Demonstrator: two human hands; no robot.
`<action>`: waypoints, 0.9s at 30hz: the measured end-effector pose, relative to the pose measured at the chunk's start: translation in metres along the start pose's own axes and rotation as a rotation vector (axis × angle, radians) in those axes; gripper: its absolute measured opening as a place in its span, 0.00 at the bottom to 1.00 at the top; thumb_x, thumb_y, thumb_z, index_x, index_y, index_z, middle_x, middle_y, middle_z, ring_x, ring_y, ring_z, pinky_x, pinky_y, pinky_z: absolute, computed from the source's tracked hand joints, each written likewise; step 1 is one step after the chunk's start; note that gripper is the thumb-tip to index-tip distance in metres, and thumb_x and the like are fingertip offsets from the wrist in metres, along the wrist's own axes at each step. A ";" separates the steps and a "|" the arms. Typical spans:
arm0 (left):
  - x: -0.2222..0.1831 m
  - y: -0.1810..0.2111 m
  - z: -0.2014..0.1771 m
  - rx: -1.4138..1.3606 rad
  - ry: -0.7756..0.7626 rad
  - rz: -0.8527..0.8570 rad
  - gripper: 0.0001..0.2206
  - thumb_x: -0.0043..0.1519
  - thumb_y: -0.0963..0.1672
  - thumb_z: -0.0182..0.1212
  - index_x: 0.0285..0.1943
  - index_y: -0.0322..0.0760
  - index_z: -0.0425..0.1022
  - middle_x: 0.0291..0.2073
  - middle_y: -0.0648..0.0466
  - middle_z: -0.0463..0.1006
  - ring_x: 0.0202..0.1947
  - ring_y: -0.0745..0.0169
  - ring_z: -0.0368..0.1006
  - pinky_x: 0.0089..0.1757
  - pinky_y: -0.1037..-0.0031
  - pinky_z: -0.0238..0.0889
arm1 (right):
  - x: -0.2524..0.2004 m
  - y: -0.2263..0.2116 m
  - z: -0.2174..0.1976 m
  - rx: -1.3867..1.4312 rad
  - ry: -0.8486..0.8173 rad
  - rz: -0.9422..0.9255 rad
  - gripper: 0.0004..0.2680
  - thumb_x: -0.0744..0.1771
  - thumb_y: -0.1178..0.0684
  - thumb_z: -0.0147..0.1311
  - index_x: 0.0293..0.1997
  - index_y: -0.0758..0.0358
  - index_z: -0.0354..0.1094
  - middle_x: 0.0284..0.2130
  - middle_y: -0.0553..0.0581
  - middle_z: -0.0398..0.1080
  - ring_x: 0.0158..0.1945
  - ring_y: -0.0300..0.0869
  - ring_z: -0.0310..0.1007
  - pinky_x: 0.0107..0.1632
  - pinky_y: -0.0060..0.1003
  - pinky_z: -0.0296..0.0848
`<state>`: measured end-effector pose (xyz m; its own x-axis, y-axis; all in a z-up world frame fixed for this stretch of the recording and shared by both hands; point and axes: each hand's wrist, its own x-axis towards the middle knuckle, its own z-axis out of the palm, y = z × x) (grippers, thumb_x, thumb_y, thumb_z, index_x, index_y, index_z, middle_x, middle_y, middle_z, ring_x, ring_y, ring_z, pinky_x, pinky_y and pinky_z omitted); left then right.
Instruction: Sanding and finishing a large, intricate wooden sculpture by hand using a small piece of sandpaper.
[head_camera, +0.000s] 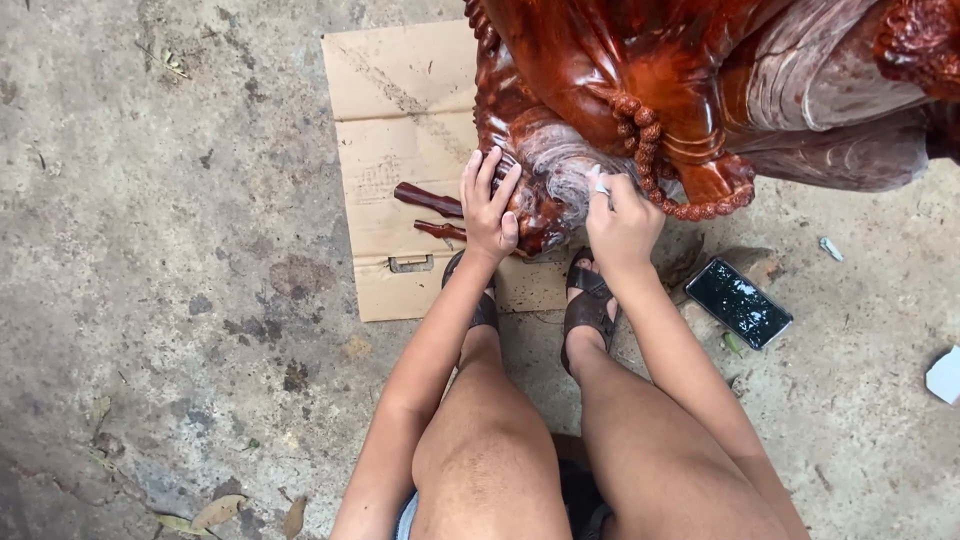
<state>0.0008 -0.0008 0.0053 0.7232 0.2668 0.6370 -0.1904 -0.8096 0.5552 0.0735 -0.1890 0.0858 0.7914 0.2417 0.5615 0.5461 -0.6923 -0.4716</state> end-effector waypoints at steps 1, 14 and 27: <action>-0.002 0.002 -0.001 -0.003 -0.003 -0.001 0.29 0.66 0.55 0.30 0.66 0.43 0.73 0.69 0.42 0.64 0.71 0.33 0.54 0.65 0.50 0.44 | -0.011 0.004 -0.005 -0.003 -0.002 0.003 0.06 0.64 0.60 0.64 0.30 0.56 0.71 0.09 0.48 0.58 0.14 0.48 0.66 0.26 0.33 0.68; 0.006 0.006 -0.006 0.005 0.002 0.000 0.28 0.65 0.53 0.33 0.67 0.44 0.72 0.69 0.44 0.63 0.71 0.34 0.54 0.65 0.49 0.47 | -0.022 0.013 0.003 0.067 0.128 -0.004 0.07 0.65 0.60 0.66 0.29 0.55 0.71 0.10 0.51 0.62 0.17 0.50 0.70 0.27 0.32 0.69; 0.083 0.037 0.010 0.193 -0.099 -0.741 0.28 0.61 0.42 0.48 0.73 0.35 0.56 0.64 0.42 0.64 0.63 0.35 0.66 0.55 0.46 0.64 | -0.021 0.012 0.002 0.111 0.179 -0.037 0.07 0.65 0.64 0.65 0.28 0.61 0.71 0.09 0.53 0.60 0.14 0.47 0.65 0.24 0.28 0.65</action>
<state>0.0603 -0.0142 0.0729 0.6746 0.7339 0.0794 0.4792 -0.5172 0.7091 0.0645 -0.2011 0.0670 0.7141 0.1338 0.6871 0.6086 -0.6037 -0.5149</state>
